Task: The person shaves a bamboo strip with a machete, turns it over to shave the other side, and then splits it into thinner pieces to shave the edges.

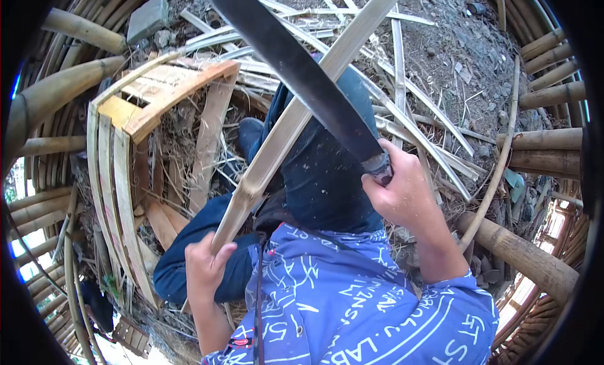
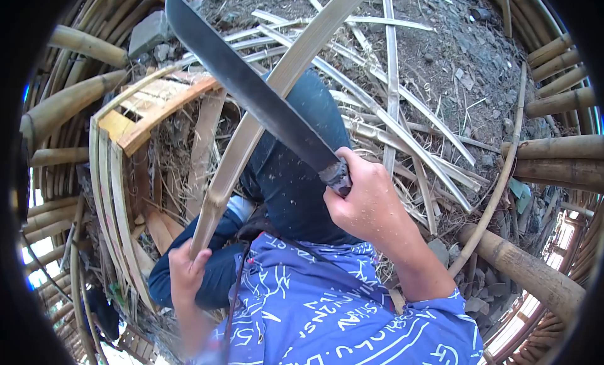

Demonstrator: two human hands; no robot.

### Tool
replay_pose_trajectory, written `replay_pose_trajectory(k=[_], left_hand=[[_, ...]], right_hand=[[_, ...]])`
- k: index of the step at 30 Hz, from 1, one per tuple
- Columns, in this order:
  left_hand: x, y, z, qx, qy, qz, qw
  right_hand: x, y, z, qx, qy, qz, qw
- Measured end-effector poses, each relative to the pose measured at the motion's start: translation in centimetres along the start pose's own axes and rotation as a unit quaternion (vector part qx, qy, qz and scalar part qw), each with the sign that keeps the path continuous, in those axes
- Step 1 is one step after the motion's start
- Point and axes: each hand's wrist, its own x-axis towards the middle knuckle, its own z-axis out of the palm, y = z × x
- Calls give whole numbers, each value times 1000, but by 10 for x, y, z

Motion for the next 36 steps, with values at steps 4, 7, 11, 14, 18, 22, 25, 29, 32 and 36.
replay_pose_trajectory(k=[4, 7, 11, 14, 18, 22, 25, 29, 32, 36], left_hand=[[-36, -48, -10, 32, -14, -17, 999], [-61, -68, -15, 24, 0, -21, 999], [-84, -83, -14, 62, 36, -23, 997], [-93, -88, -13, 70, 63, -15, 995], [-98, -110, -7, 98, 89, -2, 991], [-95, -114, -4, 115, 114, 23, 987], [-93, -112, -4, 109, 122, 27, 986], [-93, -110, -4, 102, 119, 23, 987], [-92, -110, -7, 57, 104, 1, 993], [-83, -97, -13, 80, 69, 26, 994]], right_hand=[[13, 6, -16, -3, 86, -38, 996], [25, 5, -33, -35, 123, -37, 991], [38, 0, -46, -71, 155, -52, 984], [49, 2, -48, -104, 173, -75, 977], [56, 1, -43, -133, 199, -74, 968], [50, 5, -30, -123, 143, -65, 980], [36, 0, -13, -172, 110, -63, 977], [30, -4, -15, -176, 115, -66, 976], [44, -4, -35, -248, 136, -63, 957], [61, 9, -24, -175, 184, -79, 964]])
